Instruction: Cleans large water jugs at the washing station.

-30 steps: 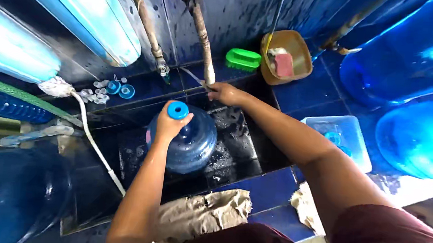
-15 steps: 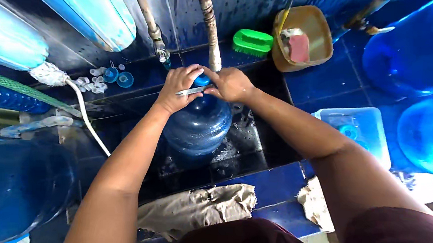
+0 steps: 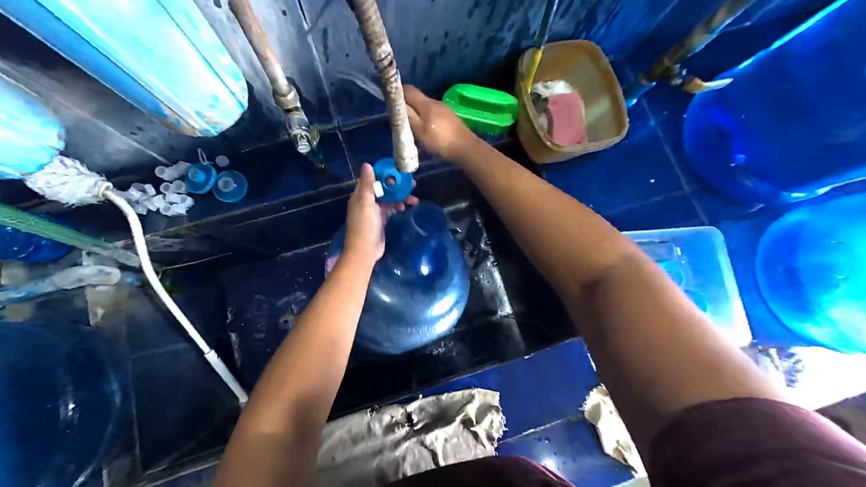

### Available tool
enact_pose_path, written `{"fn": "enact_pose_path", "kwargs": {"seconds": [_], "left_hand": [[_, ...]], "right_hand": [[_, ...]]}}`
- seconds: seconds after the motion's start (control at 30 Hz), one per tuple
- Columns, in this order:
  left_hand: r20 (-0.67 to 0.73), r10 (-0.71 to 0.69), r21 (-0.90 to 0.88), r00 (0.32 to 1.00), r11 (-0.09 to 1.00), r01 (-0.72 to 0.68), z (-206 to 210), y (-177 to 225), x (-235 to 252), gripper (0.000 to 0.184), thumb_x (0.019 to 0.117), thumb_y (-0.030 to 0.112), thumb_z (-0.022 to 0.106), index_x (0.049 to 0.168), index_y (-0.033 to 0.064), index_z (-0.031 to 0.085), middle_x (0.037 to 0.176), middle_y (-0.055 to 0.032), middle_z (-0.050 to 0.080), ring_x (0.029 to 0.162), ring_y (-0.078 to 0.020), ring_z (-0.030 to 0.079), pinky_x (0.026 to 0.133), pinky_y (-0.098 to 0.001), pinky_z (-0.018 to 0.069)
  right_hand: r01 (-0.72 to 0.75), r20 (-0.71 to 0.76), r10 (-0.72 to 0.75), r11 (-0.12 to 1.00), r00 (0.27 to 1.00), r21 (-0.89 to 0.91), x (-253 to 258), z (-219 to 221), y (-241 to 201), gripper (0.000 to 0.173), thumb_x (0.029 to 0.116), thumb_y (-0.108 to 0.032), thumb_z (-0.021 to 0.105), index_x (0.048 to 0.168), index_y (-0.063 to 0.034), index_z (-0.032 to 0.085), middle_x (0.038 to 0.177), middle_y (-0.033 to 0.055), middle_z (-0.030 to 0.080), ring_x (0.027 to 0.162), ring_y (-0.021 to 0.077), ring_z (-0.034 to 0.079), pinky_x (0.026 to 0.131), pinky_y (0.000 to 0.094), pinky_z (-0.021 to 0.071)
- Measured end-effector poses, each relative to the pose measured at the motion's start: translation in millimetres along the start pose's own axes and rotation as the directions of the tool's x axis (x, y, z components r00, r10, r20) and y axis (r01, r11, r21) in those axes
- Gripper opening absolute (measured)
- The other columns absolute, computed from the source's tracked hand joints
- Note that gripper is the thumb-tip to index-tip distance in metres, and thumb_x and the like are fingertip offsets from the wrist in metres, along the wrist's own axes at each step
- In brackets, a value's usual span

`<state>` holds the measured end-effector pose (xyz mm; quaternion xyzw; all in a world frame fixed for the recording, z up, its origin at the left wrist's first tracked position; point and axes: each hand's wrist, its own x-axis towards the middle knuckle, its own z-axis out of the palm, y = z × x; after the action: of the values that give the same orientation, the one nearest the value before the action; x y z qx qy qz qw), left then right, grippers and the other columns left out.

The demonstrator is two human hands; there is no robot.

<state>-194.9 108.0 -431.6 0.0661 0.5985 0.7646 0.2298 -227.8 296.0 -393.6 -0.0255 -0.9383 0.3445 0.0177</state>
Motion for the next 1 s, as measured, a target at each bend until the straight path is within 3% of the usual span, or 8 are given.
{"fn": "enact_pose_path", "kwargs": {"seconds": [0.13, 0.2, 0.27, 0.37, 0.53, 0.7, 0.83, 1.0], "left_hand": [[0.154, -0.088, -0.22, 0.984, 0.968, 0.121, -33, 1, -50, 0.056, 0.108, 0.038, 0.012, 0.136, 0.0073, 0.051, 0.13, -0.0168, 0.067, 0.1, -0.0245, 0.071, 0.086, -0.0379, 0.0577], [0.148, -0.079, -0.281, 0.986, 0.952, 0.118, -62, 1, -73, 0.06, 0.1056, 0.038, 0.009, 0.143, 0.0171, 0.051, 0.144, -0.0137, 0.059, 0.117, -0.0269, 0.066, 0.096, -0.042, 0.0537], [0.147, -0.06, -0.365, 0.987, 0.924, 0.11, -92, -3, -85, 0.062, 0.1051, 0.039, 0.006, 0.154, 0.0197, 0.04, 0.152, -0.0136, 0.051, 0.132, -0.0296, 0.057, 0.105, -0.0451, 0.0491], [0.071, -0.115, -0.397, 0.991, 0.908, 0.134, -117, 8, -88, 0.069, 0.1061, 0.05, -0.001, 0.157, 0.0177, 0.033, 0.15, -0.014, 0.052, 0.131, -0.0281, 0.057, 0.103, -0.0428, 0.0501], [-0.043, -0.134, -0.314, 0.99, 0.943, 0.114, -114, 35, -75, 0.057, 0.112, 0.041, 0.014, 0.149, 0.0093, 0.044, 0.143, -0.0161, 0.058, 0.128, -0.0305, 0.06, 0.103, -0.0464, 0.051], [-0.18, -0.208, -0.253, 0.961, 0.954, 0.159, -77, 41, -52, 0.047, 0.1113, 0.035, 0.019, 0.137, 0.0048, 0.045, 0.12, -0.0165, 0.064, 0.107, -0.0289, 0.066, 0.089, -0.0479, 0.0559], [-0.236, -0.221, -0.182, 0.946, 0.967, 0.181, -63, 43, -45, 0.051, 0.1108, 0.037, 0.014, 0.14, 0.0032, 0.038, 0.125, -0.0171, 0.058, 0.108, -0.0263, 0.064, 0.091, -0.0457, 0.0544], [-0.183, -0.249, -0.1, 0.951, 0.967, 0.235, -24, 50, -26, 0.048, 0.111, 0.044, 0.021, 0.132, 0.0095, 0.047, 0.113, -0.0069, 0.062, 0.1, -0.0174, 0.063, 0.086, -0.0422, 0.0547]], "right_hand": [[-0.121, -0.122, 0.111, 0.99, 0.986, -0.074, 24, 29, -6, 0.059, 0.1016, -0.042, 0.06, 0.147, -0.0044, 0.053, 0.144, 0.0243, 0.054, 0.14, 0.0441, 0.044, 0.111, 0.0646, 0.0379], [-0.145, -0.019, 0.166, 0.907, 0.986, 0.395, 22, 57, -43, 0.044, 0.1092, -0.036, 0.047, 0.132, -0.0037, 0.065, 0.125, 0.0131, 0.07, 0.118, 0.0241, 0.065, 0.099, 0.0456, 0.0525], [-0.283, 0.24, 0.152, 0.554, 0.959, 0.783, 12, 77, -81, 0.056, 0.1115, -0.047, 0.03, 0.131, -0.0058, 0.062, 0.107, 0.0082, 0.074, 0.091, 0.0181, 0.069, 0.077, 0.0377, 0.0556], [-0.359, 0.262, 0.274, 0.412, 0.925, 0.838, 4, 83, -113, 0.04, 0.1098, -0.04, 0.045, 0.122, -0.0062, 0.063, 0.084, 0.0015, 0.064, 0.063, 0.0089, 0.055, 0.056, 0.0251, 0.0462], [-0.395, 0.219, 0.341, 0.627, 0.914, 0.672, -16, 87, -126, 0.06, 0.1056, -0.055, 0.046, 0.131, -0.003, 0.061, 0.102, 0.0142, 0.069, 0.077, 0.0225, 0.063, 0.069, 0.0419, 0.0536], [-0.393, 0.288, 0.332, 0.312, 0.898, 0.865, -10, 87, -144, 0.057, 0.1111, -0.048, 0.034, 0.134, -0.0011, 0.058, 0.112, 0.0152, 0.07, 0.084, 0.0195, 0.063, 0.073, 0.0376, 0.0513], [-0.307, 0.145, 0.271, 0.834, 0.952, 0.458, -27, 59, -142, 0.044, 0.107, -0.033, 0.054, 0.135, 0.0004, 0.061, 0.135, 0.0217, 0.063, 0.126, 0.0323, 0.061, 0.106, 0.0533, 0.0469], [-0.053, 0.172, 0.026, 0.986, 0.985, 0.158, -71, 64, -106, 0.043, 0.1068, -0.03, 0.05, 0.14, -0.004, 0.06, 0.145, 0.0239, 0.055, 0.137, 0.0409, 0.05, 0.111, 0.0639, 0.0381]]}}
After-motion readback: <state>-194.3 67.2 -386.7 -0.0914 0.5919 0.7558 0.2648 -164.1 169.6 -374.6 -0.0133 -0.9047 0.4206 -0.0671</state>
